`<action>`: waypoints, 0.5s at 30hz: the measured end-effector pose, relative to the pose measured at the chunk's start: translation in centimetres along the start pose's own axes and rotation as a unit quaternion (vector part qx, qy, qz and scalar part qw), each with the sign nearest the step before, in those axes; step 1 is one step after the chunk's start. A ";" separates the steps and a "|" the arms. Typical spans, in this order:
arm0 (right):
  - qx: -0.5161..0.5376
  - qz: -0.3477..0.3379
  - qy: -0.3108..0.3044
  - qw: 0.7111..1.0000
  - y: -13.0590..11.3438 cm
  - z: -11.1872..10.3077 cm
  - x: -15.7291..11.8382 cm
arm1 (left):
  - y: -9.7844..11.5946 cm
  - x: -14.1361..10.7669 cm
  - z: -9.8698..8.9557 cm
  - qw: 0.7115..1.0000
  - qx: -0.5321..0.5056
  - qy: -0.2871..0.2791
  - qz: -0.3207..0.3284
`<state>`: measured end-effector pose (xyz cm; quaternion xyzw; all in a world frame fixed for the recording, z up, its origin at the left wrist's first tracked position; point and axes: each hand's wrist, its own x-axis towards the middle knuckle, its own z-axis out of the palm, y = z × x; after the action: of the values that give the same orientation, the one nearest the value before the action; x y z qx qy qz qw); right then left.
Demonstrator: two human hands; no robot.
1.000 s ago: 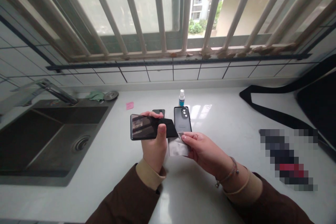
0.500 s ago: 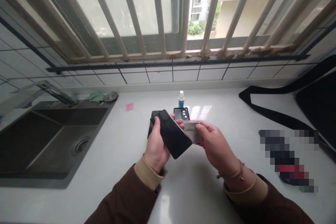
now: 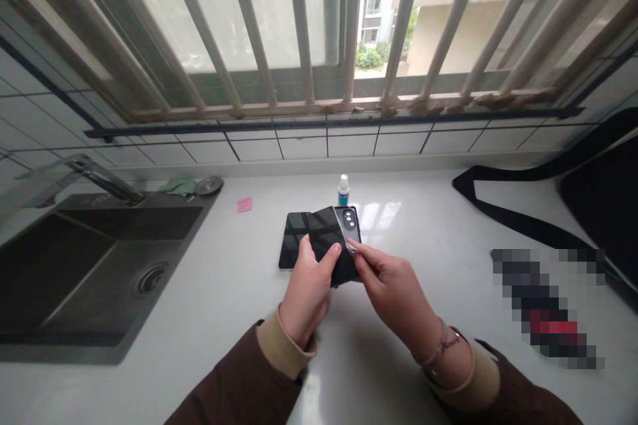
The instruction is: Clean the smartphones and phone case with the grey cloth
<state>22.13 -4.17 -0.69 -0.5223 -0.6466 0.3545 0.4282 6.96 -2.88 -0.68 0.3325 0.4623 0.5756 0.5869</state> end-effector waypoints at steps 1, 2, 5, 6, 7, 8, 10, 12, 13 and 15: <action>-0.019 -0.004 0.005 1.000 0.0 -0.1 0.0 | -0.1 0.0 -0.1 1.000 0.007 -0.016 -0.002; -0.029 -0.005 0.012 0.999 0.0 -0.1 0.0 | -0.1 -0.1 -0.2 0.999 0.020 -0.036 -0.003; -0.042 0.008 0.048 0.998 0.3 -0.6 0.4 | 0.1 -0.2 -0.6 0.990 0.098 -0.105 0.008; -0.047 0.013 0.064 0.997 0.4 -0.8 0.6 | 0.3 -0.3 -0.7 0.983 0.125 -0.131 0.012; -0.053 0.018 0.082 0.995 0.6 -1.1 0.8 | 0.5 -0.4 -0.7 0.977 0.148 -0.155 0.014; -0.061 0.021 0.101 0.993 0.7 -1.5 1.1 | 0.7 -0.5 -0.8 0.969 0.167 -0.179 0.014; -0.079 0.021 0.136 0.987 0.8 -2.2 1.6 | 1.2 -0.8 -0.7 0.956 0.189 -0.225 0.005; -0.104 0.017 0.146 0.984 0.7 -2.8 2.1 | 1.6 -1.2 -0.5 0.944 0.194 -0.268 -0.007; -0.119 0.015 0.137 0.983 0.6 -3.1 2.2 | 1.8 -1.3 -0.4 0.939 0.194 -0.285 -0.011; -0.147 0.007 0.108 0.983 0.5 -3.4 2.4 | 2.1 -1.5 -0.3 0.931 0.198 -0.308 -0.016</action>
<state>25.23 -1.65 0.64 -0.6195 -0.6378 0.1999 0.4116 6.06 -4.17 1.35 0.5956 0.3689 0.3325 0.6313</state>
